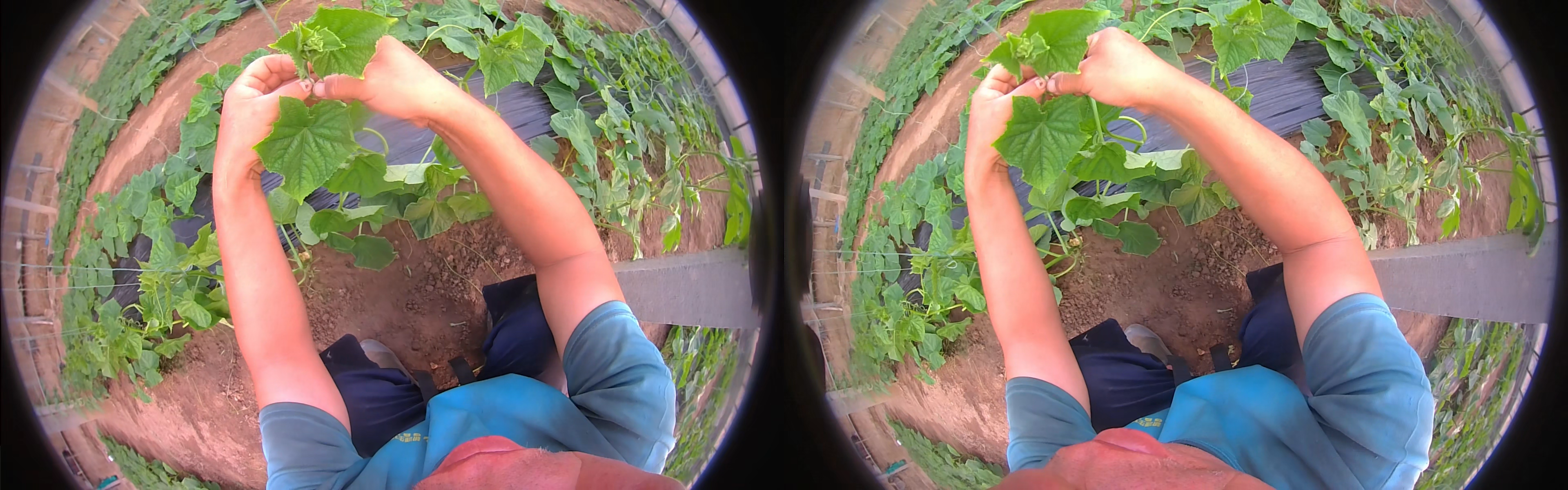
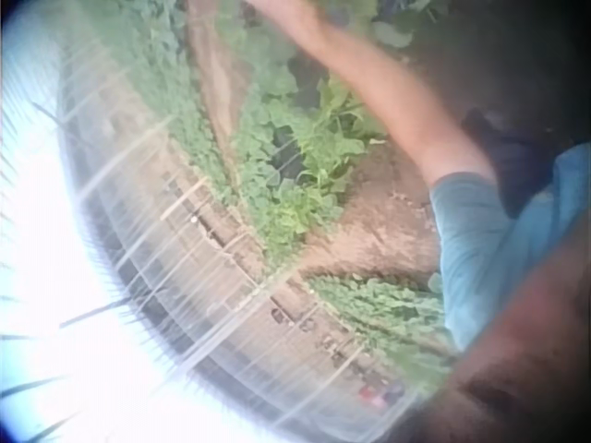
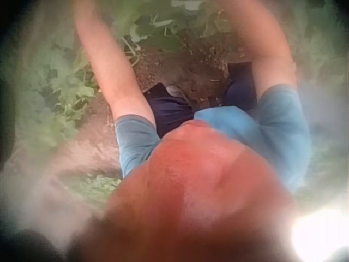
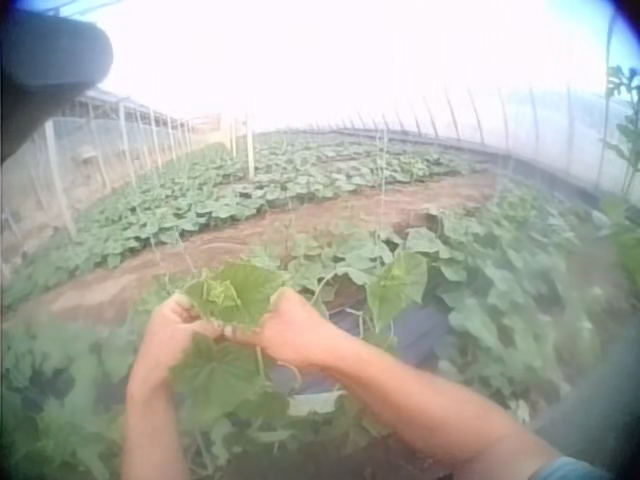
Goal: The person ties cucumber vines to vertical strings in a greenhouse. They repeatedly reach up to secure the vines to the overhead support structure, then move along the row to repeat the process on adjacent plants.
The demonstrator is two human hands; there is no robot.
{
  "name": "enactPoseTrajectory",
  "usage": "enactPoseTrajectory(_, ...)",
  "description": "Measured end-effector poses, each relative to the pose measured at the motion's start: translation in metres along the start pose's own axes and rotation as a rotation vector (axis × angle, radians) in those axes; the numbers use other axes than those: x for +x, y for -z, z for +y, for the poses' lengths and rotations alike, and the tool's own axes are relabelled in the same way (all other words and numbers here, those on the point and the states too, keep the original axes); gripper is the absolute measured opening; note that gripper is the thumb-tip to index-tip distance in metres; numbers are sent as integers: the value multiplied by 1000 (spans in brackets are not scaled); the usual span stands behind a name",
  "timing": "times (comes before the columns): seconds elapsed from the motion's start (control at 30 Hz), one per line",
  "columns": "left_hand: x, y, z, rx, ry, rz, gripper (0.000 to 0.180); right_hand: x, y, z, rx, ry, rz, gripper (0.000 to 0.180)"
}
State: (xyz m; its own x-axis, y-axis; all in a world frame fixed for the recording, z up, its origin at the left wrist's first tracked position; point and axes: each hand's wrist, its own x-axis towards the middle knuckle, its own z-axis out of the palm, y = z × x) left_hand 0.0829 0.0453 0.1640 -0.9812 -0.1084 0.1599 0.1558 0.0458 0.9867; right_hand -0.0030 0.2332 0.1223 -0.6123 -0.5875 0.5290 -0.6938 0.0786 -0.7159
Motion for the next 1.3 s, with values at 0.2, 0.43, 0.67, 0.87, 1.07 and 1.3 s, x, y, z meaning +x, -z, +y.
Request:
enactPoseTrajectory(0.2,0,9,-3,-58,-54,-103,17,-4,-1,-14,-195,308,136,27)
enactPoseTrajectory(0.43,-5,4,6,52,-109,-121,15,-10,25,-31,-230,304,-26,18)
enactPoseTrajectory(0.67,-9,-6,12,-42,-176,-156,12,-20,51,-49,-218,300,-122,26)
enactPoseTrajectory(0.87,-9,-5,20,-121,-150,-156,12,-18,59,-61,-238,249,-145,23)
enactPoseTrajectory(1.07,-11,-10,18,-205,-133,-95,13,-17,56,-56,-278,254,-102,21)
enactPoseTrajectory(1.3,-10,-15,17,-232,-78,-56,15,-11,52,-68,-121,71,190,22)
